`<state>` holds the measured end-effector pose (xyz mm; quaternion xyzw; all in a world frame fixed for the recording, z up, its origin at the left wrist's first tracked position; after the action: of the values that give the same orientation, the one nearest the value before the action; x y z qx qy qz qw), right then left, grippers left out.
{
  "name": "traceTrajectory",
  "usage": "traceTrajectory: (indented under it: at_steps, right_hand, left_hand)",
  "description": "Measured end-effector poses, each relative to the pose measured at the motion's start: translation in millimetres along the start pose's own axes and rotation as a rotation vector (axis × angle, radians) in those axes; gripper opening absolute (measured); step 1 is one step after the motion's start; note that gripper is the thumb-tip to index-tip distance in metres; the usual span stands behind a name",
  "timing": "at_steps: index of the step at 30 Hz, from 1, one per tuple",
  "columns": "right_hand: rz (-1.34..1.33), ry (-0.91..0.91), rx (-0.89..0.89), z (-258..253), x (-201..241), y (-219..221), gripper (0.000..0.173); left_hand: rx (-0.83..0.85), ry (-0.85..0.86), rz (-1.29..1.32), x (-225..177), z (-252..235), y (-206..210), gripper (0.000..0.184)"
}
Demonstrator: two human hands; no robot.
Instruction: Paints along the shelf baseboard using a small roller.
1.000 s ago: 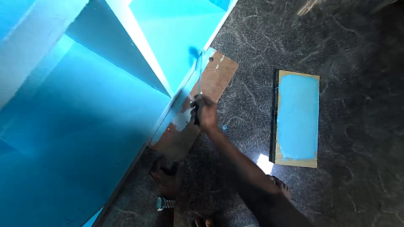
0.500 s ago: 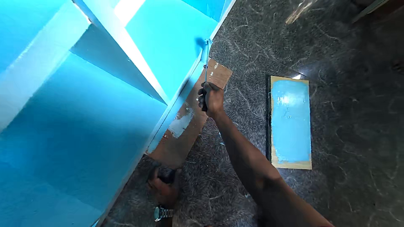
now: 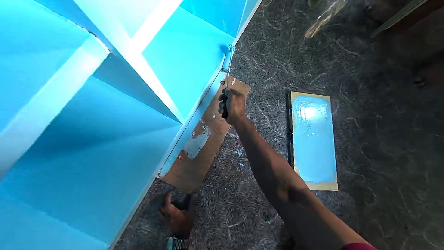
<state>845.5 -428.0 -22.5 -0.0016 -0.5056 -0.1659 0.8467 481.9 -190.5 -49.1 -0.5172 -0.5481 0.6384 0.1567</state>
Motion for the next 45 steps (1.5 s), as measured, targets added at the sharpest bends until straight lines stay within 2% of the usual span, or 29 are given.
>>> traceTrajectory:
  at_steps: [4, 9, 13, 19, 24, 27, 30, 35, 37, 41, 43, 45]
  right_hand:
    - [0.091, 0.033, 0.122, 80, -44, 9, 0.041]
    - [0.107, 0.067, 0.094, 93, -55, 9, 0.039]
    - [0.101, 0.073, 0.131, 138, -70, 15, 0.036]
    - [0.138, 0.028, 0.083, 70, -41, 9, 0.040]
    - [0.111, 0.121, 0.102, 126, -62, 10, 0.037]
    - [0.180, 0.091, 0.115, 84, -42, 0, 0.037]
    - [0.043, 0.057, 0.046, 25, -11, -5, 0.035]
    - [0.118, 0.087, 0.115, 66, -33, -6, 0.038]
    - [0.154, 0.070, 0.107, 50, -29, -10, 0.037]
    - [0.079, -0.010, 0.026, -31, 14, -16, 0.032]
    - [0.026, -0.009, 0.006, -32, 19, -12, 0.031]
    - [0.098, -0.001, 0.041, 5, 3, -9, 0.034]
  left_hand:
    - [0.022, -0.029, 0.003, 1, -1, 5, 0.098]
    - [0.033, -0.024, 0.004, 2, 0, 4, 0.098]
    - [0.042, -0.050, 0.002, -1, -4, 1, 0.103]
    - [0.117, -0.181, -0.094, 0, -14, 11, 0.118]
    - [0.175, -0.158, -0.161, -35, -43, 31, 0.133]
    - [0.150, -0.125, -0.156, -52, -53, 43, 0.132]
    - [0.151, -0.111, -0.157, -66, -62, 54, 0.128]
    - [0.142, -0.070, -0.168, -94, -77, 70, 0.125]
    - [0.102, -0.052, -0.179, -96, -78, 72, 0.125]
    - [0.167, -0.109, -0.221, -87, -75, 80, 0.131]
    - [0.172, -0.113, -0.223, -89, -75, 79, 0.130]
    - [0.155, -0.088, -0.218, -92, -75, 74, 0.128]
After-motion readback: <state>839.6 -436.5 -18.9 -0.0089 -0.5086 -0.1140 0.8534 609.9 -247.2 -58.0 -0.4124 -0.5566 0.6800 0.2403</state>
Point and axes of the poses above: each hand's wrist, its own z-axis away from the middle knuckle, its own y-axis out of the palm, x = y × z, the point moved 9 cm from there along -z, towards the middle knuckle, and after that the axes turned 3 degrees about -z, right-handed, at the moved point
